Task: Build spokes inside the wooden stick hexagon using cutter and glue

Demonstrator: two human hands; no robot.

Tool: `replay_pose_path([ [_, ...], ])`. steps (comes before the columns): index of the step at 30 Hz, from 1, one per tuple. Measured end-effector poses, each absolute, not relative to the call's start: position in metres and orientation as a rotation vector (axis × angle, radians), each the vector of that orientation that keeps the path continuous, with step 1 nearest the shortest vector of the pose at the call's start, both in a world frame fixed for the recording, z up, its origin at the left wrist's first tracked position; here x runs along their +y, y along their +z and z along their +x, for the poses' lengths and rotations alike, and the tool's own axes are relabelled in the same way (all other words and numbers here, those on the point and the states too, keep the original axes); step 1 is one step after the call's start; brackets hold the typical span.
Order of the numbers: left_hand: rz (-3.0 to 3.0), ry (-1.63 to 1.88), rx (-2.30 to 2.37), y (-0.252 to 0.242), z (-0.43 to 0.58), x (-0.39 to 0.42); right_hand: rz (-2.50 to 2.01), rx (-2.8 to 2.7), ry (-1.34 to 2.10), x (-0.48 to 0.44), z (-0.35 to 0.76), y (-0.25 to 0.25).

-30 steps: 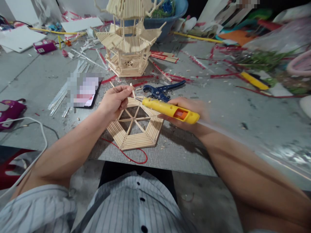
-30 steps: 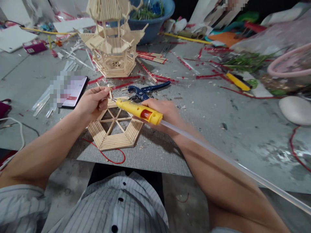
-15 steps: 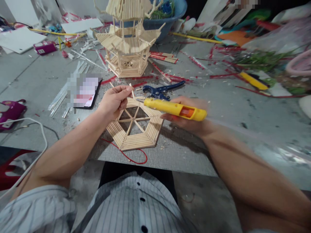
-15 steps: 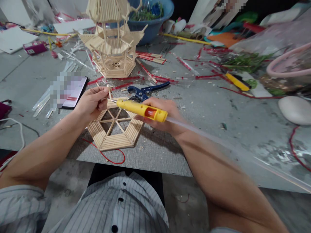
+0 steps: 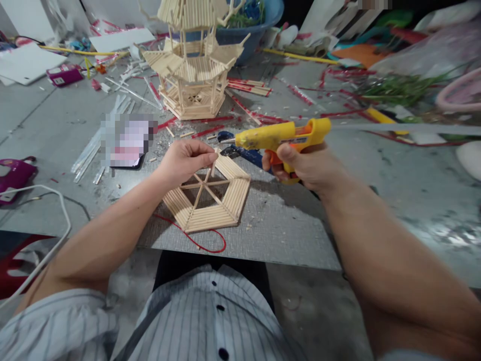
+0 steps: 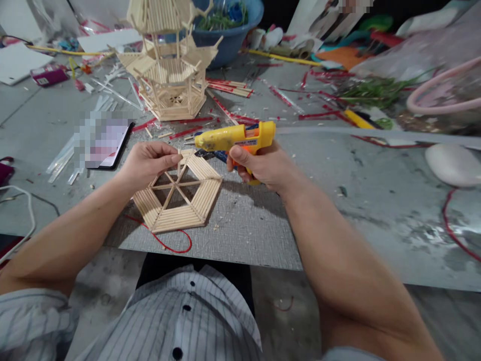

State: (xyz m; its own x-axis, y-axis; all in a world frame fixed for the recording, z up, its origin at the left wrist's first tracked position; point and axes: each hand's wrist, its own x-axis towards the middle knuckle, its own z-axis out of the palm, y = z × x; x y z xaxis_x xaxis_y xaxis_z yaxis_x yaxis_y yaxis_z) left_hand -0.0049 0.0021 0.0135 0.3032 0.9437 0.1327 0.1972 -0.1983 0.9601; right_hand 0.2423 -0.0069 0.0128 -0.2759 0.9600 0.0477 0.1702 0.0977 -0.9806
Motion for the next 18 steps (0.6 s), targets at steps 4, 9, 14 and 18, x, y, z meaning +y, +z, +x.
replay_pose_path([
  [4,1.648,0.981,1.068,0.0153,-0.0043,0.0014,-1.155,-1.568,1.287,-0.0087,0.2406,0.0156],
  [9,1.633,0.975,1.092,0.0196,-0.0024,-0.0011,-1.163,-1.594,1.293,-0.0083,0.2426,0.0147],
  [14,1.619,0.952,1.141,0.0219,-0.0014,-0.0022,-1.151,-1.627,1.299,-0.0079,0.2443,0.0133],
  [18,1.622,0.961,1.127,0.0206,-0.0013,-0.0015,-1.154,-1.604,1.286,-0.0095,0.2406,0.0164],
])
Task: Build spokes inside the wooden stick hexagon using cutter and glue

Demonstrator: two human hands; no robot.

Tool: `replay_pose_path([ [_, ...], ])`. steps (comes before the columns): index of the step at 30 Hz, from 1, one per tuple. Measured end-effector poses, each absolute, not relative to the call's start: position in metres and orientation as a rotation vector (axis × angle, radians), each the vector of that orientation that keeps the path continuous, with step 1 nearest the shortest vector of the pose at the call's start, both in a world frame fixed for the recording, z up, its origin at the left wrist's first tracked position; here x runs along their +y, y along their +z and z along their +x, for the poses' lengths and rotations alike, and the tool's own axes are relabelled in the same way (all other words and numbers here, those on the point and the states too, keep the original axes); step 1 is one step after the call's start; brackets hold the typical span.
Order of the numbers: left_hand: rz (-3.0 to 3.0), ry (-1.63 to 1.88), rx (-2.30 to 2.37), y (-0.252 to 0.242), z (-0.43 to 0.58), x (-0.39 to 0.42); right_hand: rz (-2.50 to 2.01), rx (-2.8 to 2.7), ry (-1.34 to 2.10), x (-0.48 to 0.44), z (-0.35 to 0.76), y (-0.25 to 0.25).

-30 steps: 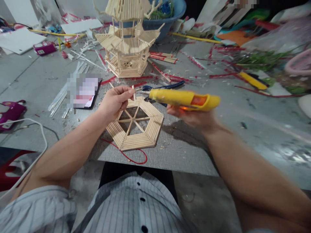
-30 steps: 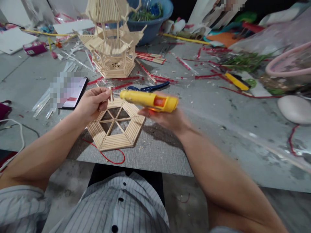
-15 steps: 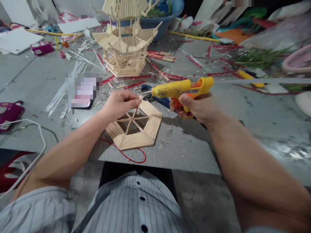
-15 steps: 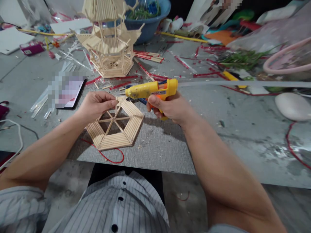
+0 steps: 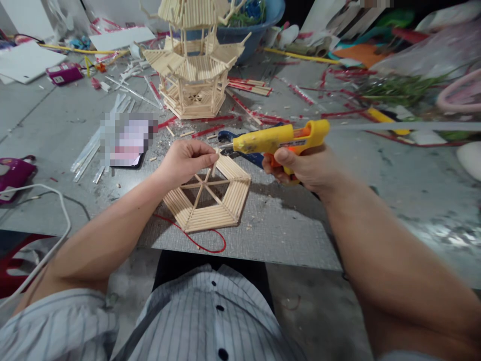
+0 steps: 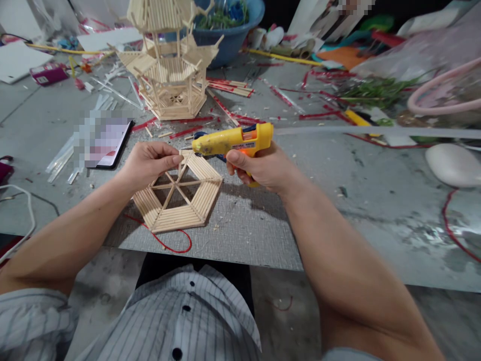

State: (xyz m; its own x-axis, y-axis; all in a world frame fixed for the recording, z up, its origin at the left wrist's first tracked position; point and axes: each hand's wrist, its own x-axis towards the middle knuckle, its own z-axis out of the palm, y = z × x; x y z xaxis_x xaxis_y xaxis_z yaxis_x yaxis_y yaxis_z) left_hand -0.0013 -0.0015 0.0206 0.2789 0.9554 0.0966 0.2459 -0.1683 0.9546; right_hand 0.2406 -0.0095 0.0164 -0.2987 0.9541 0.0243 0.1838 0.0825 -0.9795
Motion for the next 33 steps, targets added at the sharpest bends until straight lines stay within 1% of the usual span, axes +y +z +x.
replay_pose_path([
  [33,1.636,0.978,1.133,0.0204,-0.0016,-0.0025,-1.204,-1.582,1.282,-0.0088,0.2411,0.0159],
])
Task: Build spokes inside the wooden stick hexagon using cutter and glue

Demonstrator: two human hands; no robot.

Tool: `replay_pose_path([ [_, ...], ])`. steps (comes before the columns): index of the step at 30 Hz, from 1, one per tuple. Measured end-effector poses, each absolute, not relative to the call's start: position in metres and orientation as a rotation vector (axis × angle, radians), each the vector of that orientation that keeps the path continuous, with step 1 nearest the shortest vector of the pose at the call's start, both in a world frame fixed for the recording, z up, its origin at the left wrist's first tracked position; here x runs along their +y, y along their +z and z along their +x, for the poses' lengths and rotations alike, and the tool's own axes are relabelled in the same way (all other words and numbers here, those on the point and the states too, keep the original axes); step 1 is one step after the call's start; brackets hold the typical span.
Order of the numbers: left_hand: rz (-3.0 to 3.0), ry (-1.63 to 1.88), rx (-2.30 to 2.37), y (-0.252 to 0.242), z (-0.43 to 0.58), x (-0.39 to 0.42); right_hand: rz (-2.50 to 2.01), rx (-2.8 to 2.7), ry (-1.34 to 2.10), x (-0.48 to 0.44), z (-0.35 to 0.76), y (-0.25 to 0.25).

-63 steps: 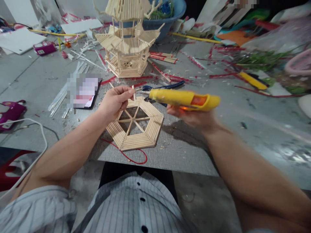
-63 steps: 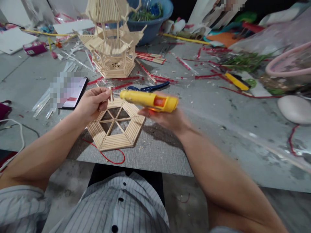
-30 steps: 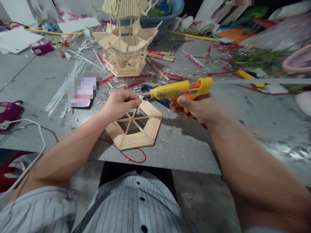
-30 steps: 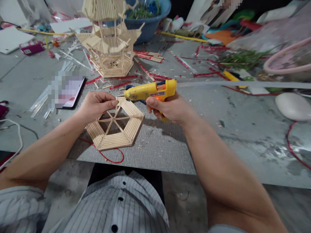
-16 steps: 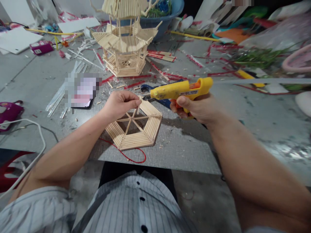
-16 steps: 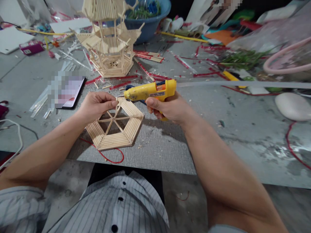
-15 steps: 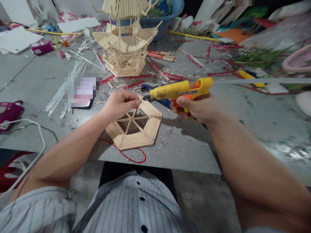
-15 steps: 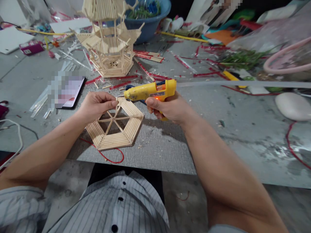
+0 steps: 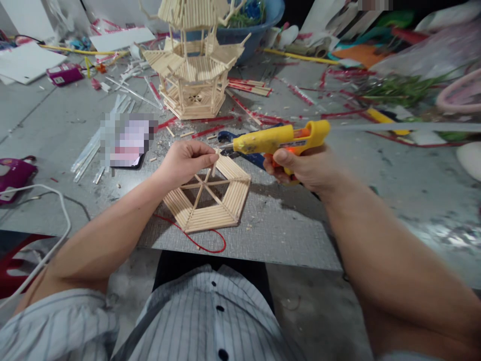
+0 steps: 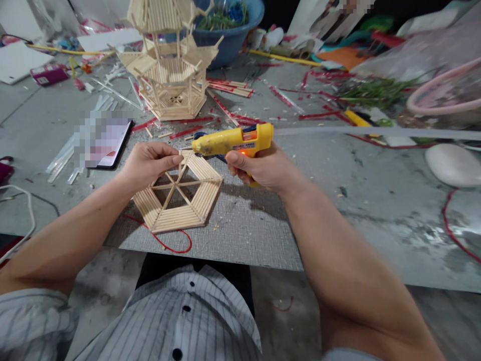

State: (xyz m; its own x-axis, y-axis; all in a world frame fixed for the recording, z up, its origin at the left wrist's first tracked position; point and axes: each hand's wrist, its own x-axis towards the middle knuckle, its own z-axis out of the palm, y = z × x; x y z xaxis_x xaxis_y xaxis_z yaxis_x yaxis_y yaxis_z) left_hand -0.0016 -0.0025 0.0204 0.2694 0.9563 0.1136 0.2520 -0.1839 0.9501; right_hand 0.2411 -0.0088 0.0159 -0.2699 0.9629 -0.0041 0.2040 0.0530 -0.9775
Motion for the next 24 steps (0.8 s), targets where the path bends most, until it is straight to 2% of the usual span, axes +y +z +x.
replay_pose_path([
  [24,1.662,0.991,1.132,0.0224,-0.0012,-0.0027,-1.167,-1.632,1.288,-0.0069,0.2451,0.0133],
])
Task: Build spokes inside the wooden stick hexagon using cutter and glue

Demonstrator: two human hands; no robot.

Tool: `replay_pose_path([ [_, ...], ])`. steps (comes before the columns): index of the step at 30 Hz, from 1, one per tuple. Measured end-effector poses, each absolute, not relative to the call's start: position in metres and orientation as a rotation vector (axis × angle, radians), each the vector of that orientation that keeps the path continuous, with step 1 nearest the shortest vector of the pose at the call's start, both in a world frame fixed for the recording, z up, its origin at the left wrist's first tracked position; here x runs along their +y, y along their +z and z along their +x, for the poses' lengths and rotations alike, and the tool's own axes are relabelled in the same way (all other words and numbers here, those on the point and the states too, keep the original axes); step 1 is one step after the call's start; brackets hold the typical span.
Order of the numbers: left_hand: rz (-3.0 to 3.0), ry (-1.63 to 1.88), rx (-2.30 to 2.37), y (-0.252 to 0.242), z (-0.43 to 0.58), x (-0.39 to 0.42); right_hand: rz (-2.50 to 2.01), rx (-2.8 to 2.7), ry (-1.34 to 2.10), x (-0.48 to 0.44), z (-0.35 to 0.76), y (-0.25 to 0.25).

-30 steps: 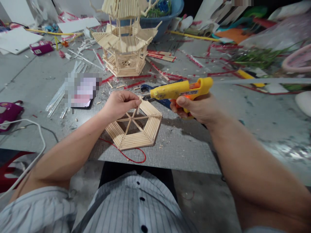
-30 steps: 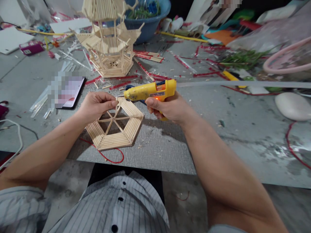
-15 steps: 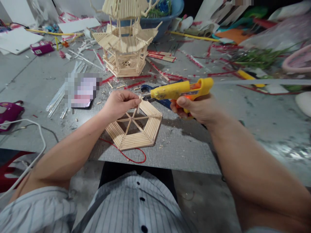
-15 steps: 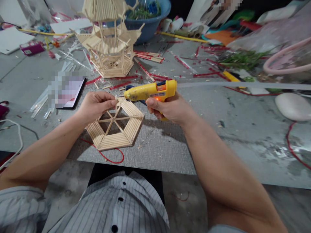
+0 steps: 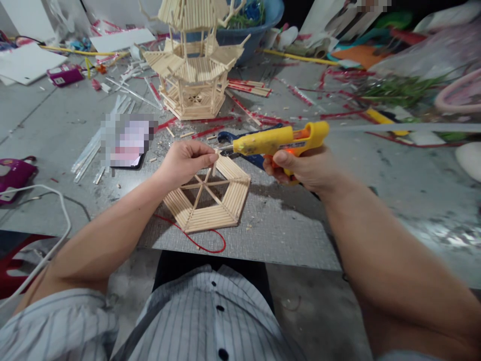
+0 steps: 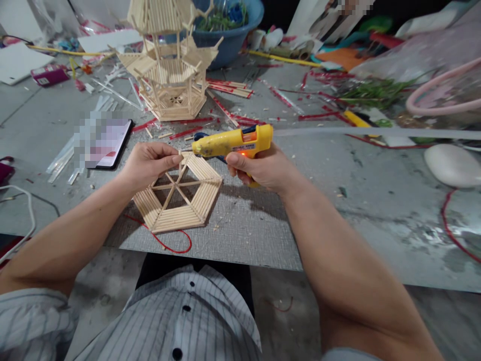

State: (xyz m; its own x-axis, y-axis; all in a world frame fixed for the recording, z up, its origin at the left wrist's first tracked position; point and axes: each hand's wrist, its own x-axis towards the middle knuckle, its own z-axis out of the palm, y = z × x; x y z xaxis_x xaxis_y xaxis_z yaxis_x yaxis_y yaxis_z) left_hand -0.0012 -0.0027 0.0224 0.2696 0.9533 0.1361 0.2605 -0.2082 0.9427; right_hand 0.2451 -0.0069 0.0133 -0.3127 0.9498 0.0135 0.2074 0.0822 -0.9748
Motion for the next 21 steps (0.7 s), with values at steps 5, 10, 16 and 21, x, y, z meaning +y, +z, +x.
replay_pose_path([
  [5,1.688,0.983,1.14,0.021,-0.002,-0.002,-1.104,-1.592,1.305,-0.006,0.246,0.009],
  [10,1.627,0.96,1.193,0.018,-0.005,0.001,-1.022,-1.575,1.28,-0.007,0.244,0.011],
  [16,1.643,0.957,1.157,0.018,-0.005,0.001,-0.944,-1.356,1.057,0.001,0.247,0.016],
  [21,1.729,0.785,1.066,0.022,-0.007,0.0,-1.03,-1.067,0.743,0.023,0.27,0.01],
])
